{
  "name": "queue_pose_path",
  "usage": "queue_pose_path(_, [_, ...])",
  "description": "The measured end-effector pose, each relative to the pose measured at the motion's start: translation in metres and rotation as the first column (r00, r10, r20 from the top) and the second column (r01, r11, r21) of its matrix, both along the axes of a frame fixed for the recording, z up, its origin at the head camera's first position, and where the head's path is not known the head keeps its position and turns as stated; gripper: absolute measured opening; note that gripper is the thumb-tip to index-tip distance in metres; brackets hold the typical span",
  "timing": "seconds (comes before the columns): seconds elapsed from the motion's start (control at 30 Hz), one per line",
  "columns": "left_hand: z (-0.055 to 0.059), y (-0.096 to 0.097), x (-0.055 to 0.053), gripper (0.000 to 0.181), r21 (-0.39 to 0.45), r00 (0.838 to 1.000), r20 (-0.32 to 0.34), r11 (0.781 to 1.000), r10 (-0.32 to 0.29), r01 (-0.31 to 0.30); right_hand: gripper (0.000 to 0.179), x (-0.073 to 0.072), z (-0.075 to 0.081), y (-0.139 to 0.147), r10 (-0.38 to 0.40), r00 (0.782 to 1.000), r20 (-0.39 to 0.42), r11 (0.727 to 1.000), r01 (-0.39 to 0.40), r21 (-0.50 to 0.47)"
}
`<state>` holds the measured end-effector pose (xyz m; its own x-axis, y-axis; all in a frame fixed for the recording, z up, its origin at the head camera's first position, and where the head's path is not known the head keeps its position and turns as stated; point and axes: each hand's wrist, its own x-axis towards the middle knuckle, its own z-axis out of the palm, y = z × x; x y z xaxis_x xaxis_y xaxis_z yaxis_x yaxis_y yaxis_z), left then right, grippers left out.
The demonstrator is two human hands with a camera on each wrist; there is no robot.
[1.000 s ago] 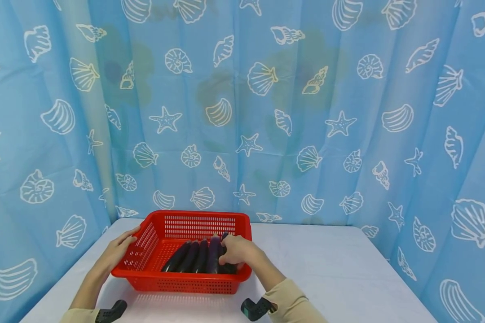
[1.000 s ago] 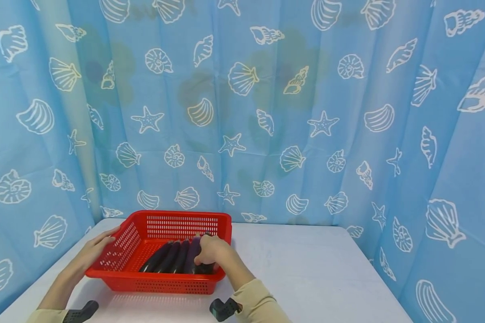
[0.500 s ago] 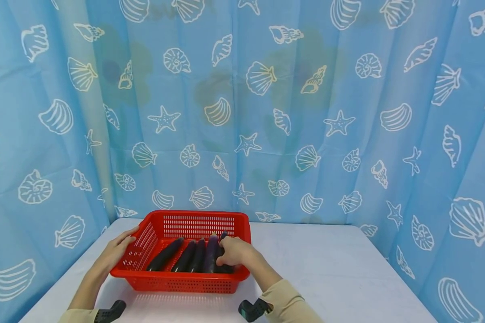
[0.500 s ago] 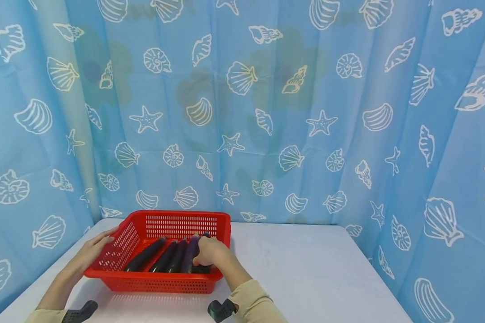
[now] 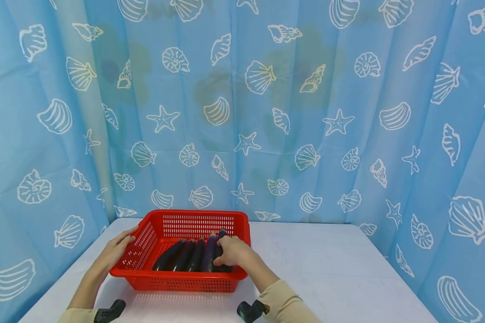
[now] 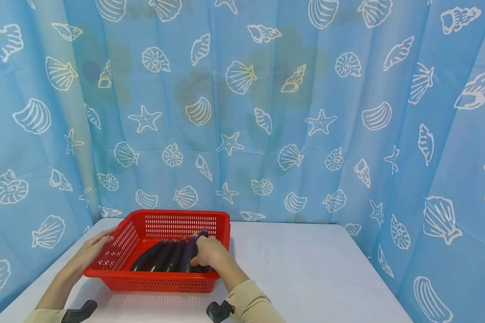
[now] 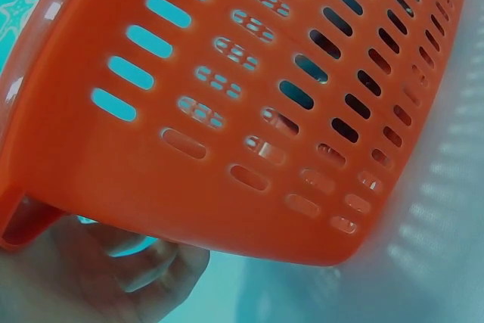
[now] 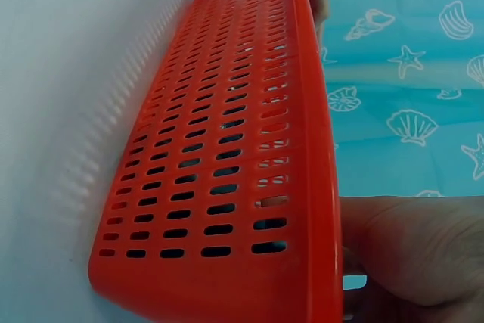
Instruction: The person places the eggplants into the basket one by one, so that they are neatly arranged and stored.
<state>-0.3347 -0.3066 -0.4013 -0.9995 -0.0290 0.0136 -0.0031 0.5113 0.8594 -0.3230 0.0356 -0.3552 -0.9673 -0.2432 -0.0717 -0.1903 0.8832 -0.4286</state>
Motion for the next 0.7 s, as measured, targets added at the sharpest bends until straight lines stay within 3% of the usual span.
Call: queue_pose_path(0.7, [0.0018,0.0001,0.0010,0.056,-0.009,1.000,-0.029,1.000,0.003,-0.003,0.042,-0.0042,0.0080,0.0092,0.102,0.993,0.059,0.994,-0.099,-0.043])
